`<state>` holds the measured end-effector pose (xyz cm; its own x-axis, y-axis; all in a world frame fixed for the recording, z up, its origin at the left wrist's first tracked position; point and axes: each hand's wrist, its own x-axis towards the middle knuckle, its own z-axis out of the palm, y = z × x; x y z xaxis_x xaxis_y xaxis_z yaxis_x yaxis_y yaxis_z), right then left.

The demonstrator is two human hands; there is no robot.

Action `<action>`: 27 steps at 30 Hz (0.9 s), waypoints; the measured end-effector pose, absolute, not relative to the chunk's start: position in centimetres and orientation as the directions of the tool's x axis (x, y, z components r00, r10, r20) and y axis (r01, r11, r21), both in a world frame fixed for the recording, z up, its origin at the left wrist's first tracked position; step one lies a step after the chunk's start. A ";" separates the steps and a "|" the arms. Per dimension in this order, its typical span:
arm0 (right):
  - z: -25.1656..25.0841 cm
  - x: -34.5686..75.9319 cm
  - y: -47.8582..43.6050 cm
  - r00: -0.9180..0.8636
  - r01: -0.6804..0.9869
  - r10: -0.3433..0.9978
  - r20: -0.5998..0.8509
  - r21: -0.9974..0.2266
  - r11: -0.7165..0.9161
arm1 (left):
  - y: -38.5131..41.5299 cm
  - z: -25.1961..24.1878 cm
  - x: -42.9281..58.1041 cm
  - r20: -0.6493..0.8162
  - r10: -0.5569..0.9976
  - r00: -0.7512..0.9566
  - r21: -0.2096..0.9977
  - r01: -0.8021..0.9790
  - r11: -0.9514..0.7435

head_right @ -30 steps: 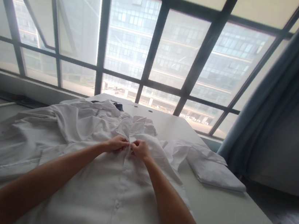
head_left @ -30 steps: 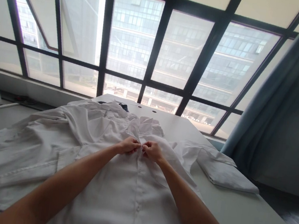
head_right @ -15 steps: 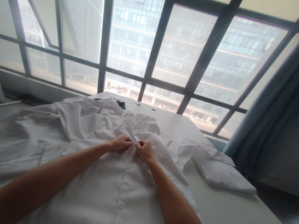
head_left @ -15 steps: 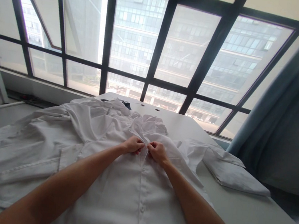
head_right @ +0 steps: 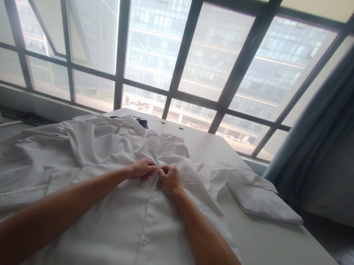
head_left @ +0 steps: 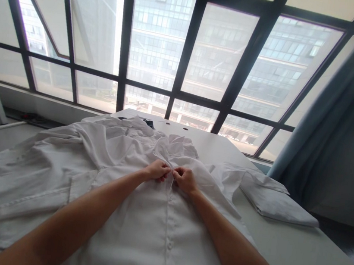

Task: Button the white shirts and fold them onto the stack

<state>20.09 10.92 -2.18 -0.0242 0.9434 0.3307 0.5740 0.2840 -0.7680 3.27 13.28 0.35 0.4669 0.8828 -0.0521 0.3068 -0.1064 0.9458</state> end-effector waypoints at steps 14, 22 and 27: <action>-0.7 19.6 10.1 -0.029 0.433 0.982 0.187 -0.883 0.181 | 13.6 0.3 3.0 -0.109 0.845 0.523 0.963 0.267 -0.041; -1.7 19.2 10.5 0.002 0.603 0.945 0.326 -0.754 0.259 | 13.6 0.0 3.2 -0.094 0.872 0.480 0.949 0.308 -0.067; -1.8 19.1 10.2 -0.024 0.688 0.915 0.403 -0.657 0.308 | 13.5 -0.1 3.5 -0.064 0.908 0.415 0.918 0.381 -0.110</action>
